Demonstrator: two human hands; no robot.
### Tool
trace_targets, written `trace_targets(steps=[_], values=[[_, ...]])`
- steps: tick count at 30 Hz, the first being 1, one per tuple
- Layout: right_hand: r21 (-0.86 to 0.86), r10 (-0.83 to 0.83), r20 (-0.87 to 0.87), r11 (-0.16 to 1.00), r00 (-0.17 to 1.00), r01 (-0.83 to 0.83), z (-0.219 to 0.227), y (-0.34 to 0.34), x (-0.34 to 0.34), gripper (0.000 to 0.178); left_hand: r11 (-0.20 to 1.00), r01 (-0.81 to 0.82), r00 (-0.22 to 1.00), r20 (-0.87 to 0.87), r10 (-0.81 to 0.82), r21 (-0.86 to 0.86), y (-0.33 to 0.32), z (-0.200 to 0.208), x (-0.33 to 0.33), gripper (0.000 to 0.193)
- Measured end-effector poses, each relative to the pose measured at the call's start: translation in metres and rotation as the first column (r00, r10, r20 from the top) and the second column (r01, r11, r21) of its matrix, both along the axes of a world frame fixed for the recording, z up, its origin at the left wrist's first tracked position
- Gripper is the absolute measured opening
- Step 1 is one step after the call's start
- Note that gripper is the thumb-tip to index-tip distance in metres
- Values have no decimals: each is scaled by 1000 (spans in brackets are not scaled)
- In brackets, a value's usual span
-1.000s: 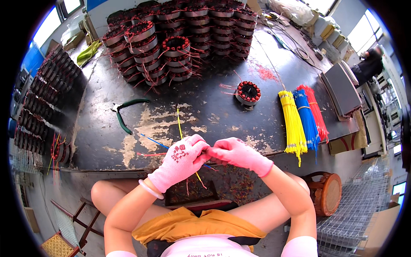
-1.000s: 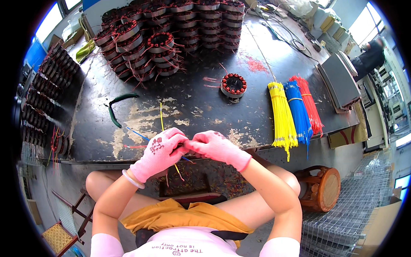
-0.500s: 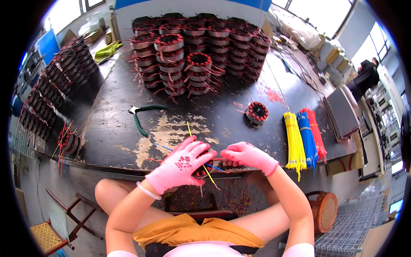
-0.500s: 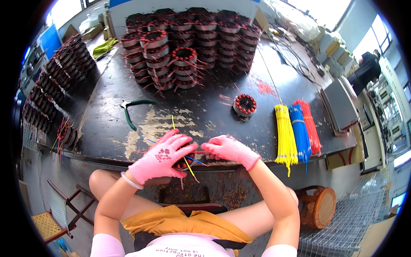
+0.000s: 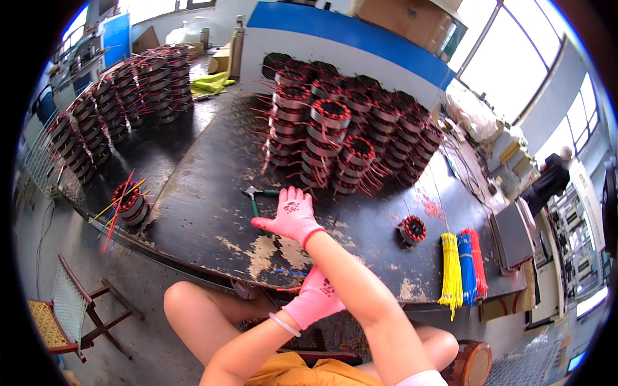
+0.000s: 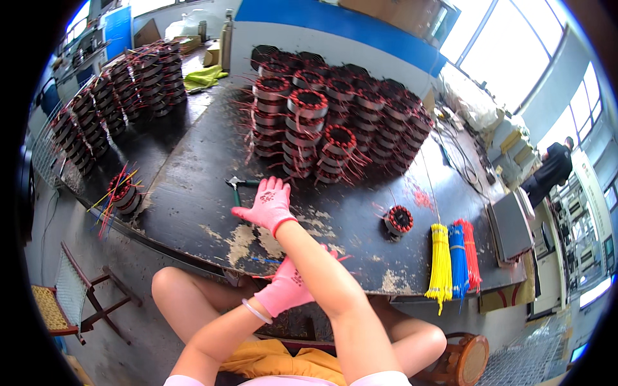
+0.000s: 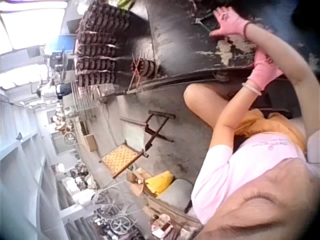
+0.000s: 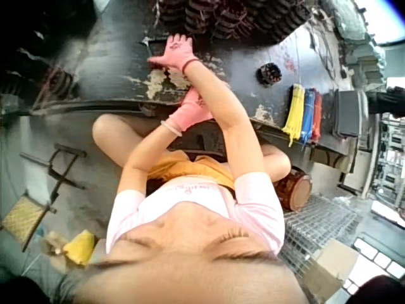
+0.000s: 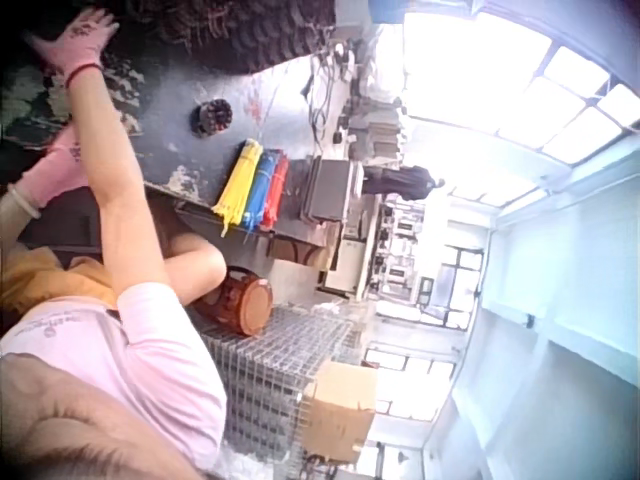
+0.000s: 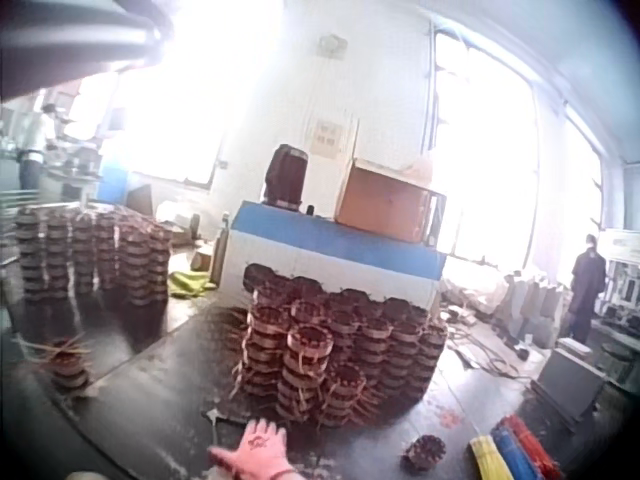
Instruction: The person sits at a workbench and assembles small cylindrical electrical components by inserting colored zip ties into slots on the component's top. They use pliers to trim the excess length of the zip ties and then place the finished units into a stack on the table.
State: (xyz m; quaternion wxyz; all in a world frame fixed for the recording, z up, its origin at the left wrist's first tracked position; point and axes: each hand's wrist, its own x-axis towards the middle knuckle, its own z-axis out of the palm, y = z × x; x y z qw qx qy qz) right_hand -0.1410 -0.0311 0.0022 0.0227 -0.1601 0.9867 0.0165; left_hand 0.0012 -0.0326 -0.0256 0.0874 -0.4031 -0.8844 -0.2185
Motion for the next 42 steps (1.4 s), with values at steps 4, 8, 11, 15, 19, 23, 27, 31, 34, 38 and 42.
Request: trace_targets(steps=[4,8,11,15,19,23,27,31,34,38,42], values=[[37,-52,154,998,987,47,14,-22,-15,118,971,-55,997,60,42,235,5,-27,0,56],[-18,-47,191,999,980,51,25,-26,-13,85,972,-57,998,12,56,229,5,-33,-2,61],[-356,-69,347,913,935,199,38,3,-13,60,995,-65,996,60,61,69,-5,-6,0,64],[-704,412,660,47,628,709,31,87,22,63,996,-88,996,-17,88,2,-15,17,1,74],[-648,665,462,-199,587,735,58,182,119,73,998,-9,995,97,4,57,-27,27,-15,81],[-606,518,588,-228,622,762,43,240,188,57,999,-14,1000,8,14,30,-41,22,-33,86],[-426,544,674,-266,499,865,12,269,213,44,991,131,991,27,-132,9,-46,33,-50,89],[-439,581,670,-192,462,878,1,259,220,44,983,179,983,45,-178,-29,-46,38,-57,89],[-420,618,673,-133,406,898,-1,252,220,49,983,180,983,51,-178,-32,-44,38,-58,89],[-388,625,703,-61,338,920,0,245,213,53,988,151,988,44,-150,-28,-43,37,-56,89],[-411,566,755,14,332,911,4,243,205,52,989,149,988,54,-148,-21,-43,35,-56,89]])
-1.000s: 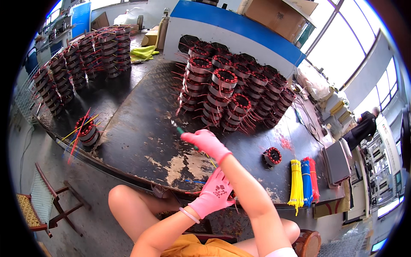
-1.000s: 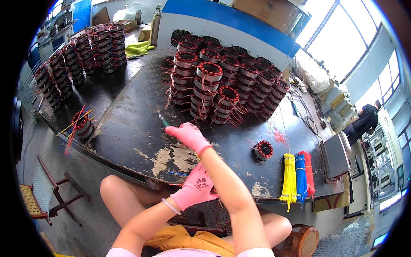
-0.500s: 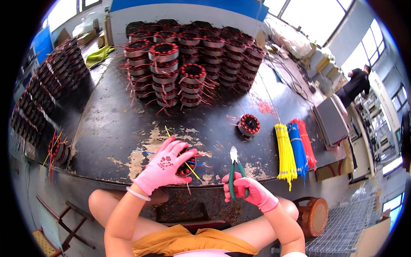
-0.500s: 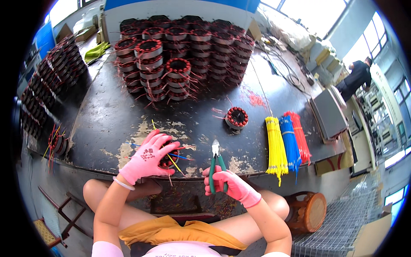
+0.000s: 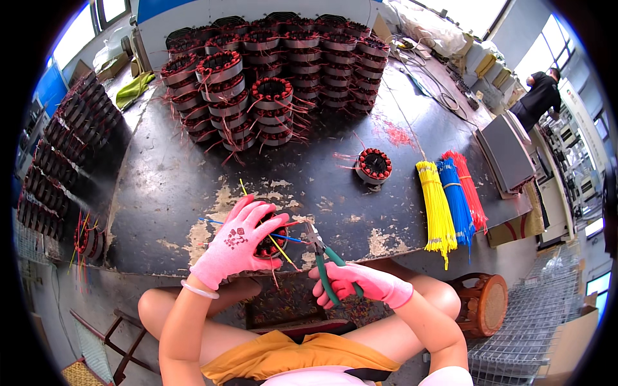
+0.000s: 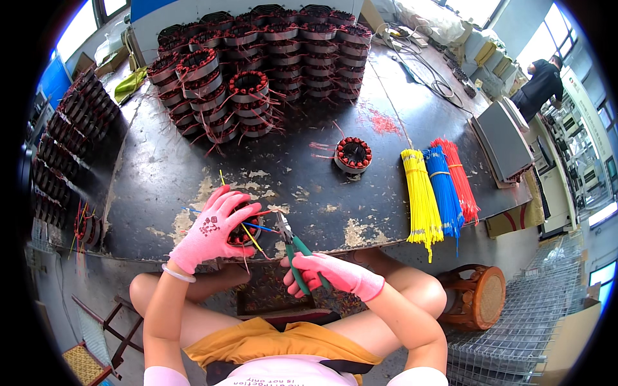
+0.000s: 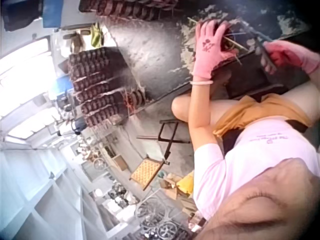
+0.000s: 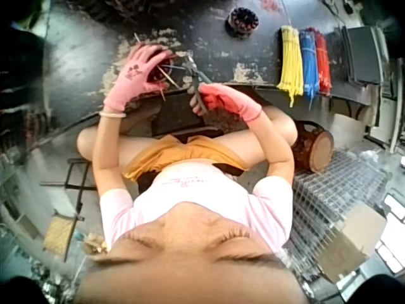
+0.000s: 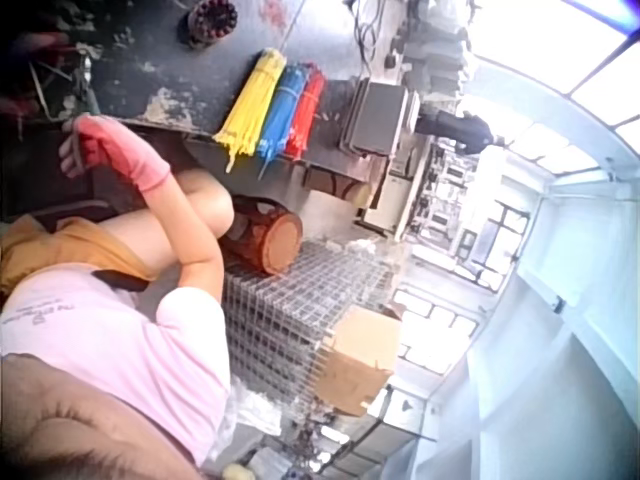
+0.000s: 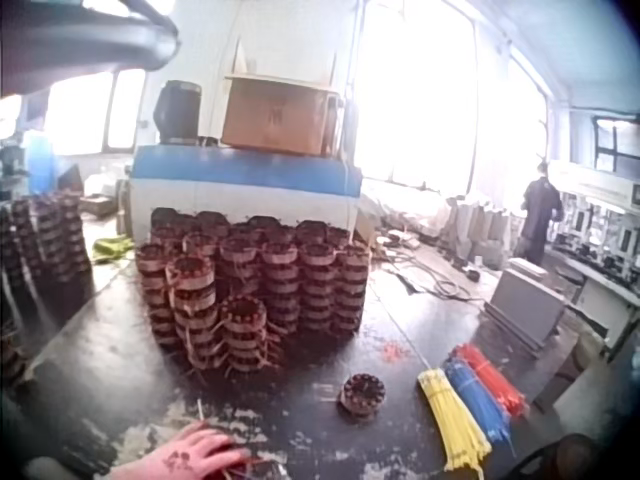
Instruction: The person sits at a workbench and assembles small cylindrical electrical components by inserting colored zip ties into slots on the component's top. They use pliers to trim the excess length of the zip ties and then place the finished units into a stack on the table.
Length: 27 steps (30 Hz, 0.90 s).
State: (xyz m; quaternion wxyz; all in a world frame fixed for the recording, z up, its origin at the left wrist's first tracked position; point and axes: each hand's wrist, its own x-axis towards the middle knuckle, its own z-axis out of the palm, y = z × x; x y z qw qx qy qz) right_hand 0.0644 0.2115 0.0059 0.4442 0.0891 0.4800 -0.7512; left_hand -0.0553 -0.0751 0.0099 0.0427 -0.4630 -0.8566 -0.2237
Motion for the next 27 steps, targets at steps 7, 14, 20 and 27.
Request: trace_targets(steps=[7,14,20,27], values=[[34,-27,-24,999,999,28,0,-4,-9,59,1000,0,1000,4,0,15,0,0,0,88],[150,-52,-86,987,995,65,0,-11,-13,55,1000,3,1000,4,-3,18,-1,0,0,88],[257,-85,-161,958,983,125,0,-15,-12,55,1000,-7,1000,-10,7,18,-1,-2,0,88],[117,-46,-45,992,998,51,1,12,-10,62,952,-295,955,-26,294,-86,6,4,28,93]])
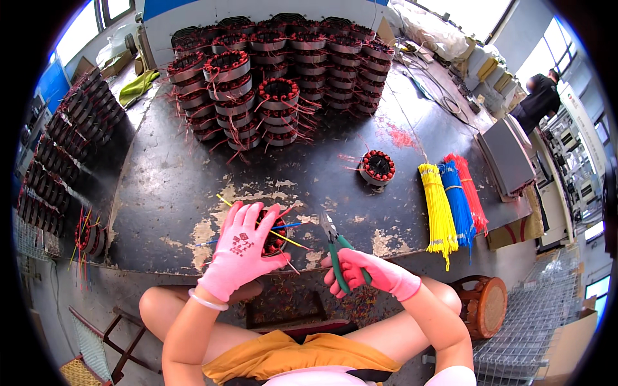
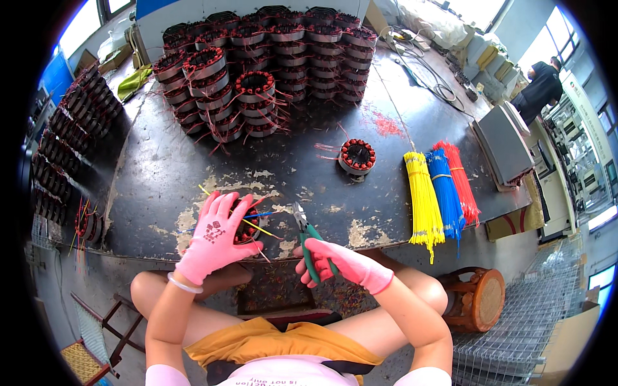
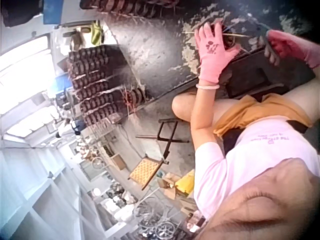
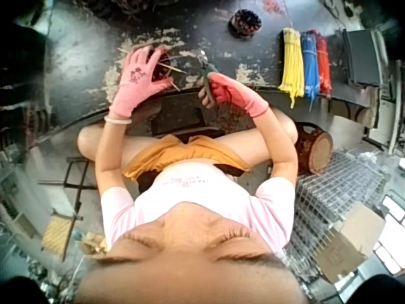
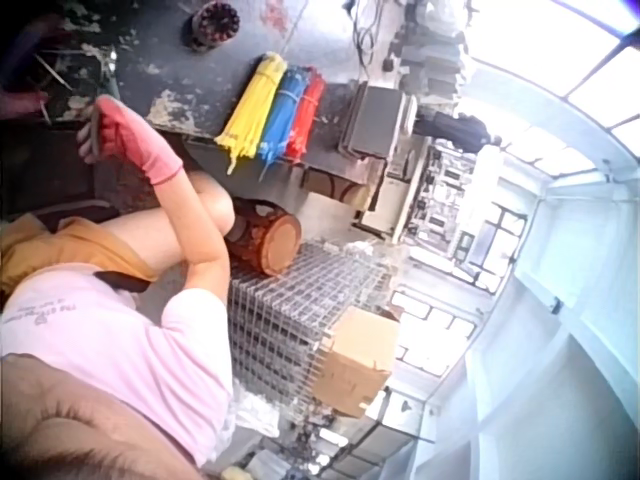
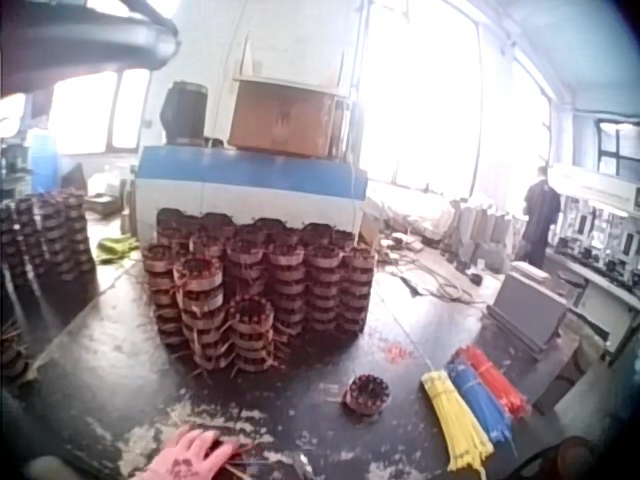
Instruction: The person sits at a workbench and assembles small cylindrical electrical components by inserting colored zip ties into slots on the component's top. They use pliers to trim the excess length of the zip ties and then place the finished units into a stack on the table.
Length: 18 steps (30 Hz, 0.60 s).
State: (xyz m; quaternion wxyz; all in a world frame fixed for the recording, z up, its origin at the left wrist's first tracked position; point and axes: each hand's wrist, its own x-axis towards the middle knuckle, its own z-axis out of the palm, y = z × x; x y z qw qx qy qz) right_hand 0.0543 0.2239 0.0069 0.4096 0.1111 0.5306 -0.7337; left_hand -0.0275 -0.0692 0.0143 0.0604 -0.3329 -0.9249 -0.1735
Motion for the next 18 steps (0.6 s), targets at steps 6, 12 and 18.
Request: trace_targets(steps=[6,12,18], values=[[125,100,-16,987,995,-97,14,-1,3,65,991,123,990,64,-127,54,-21,5,-17,96],[269,159,-44,953,986,-141,21,-11,-11,61,985,146,987,57,-152,88,-22,2,-21,94],[345,210,-42,920,977,-184,30,-16,-20,57,984,145,988,45,-150,108,-24,-2,-21,93]])
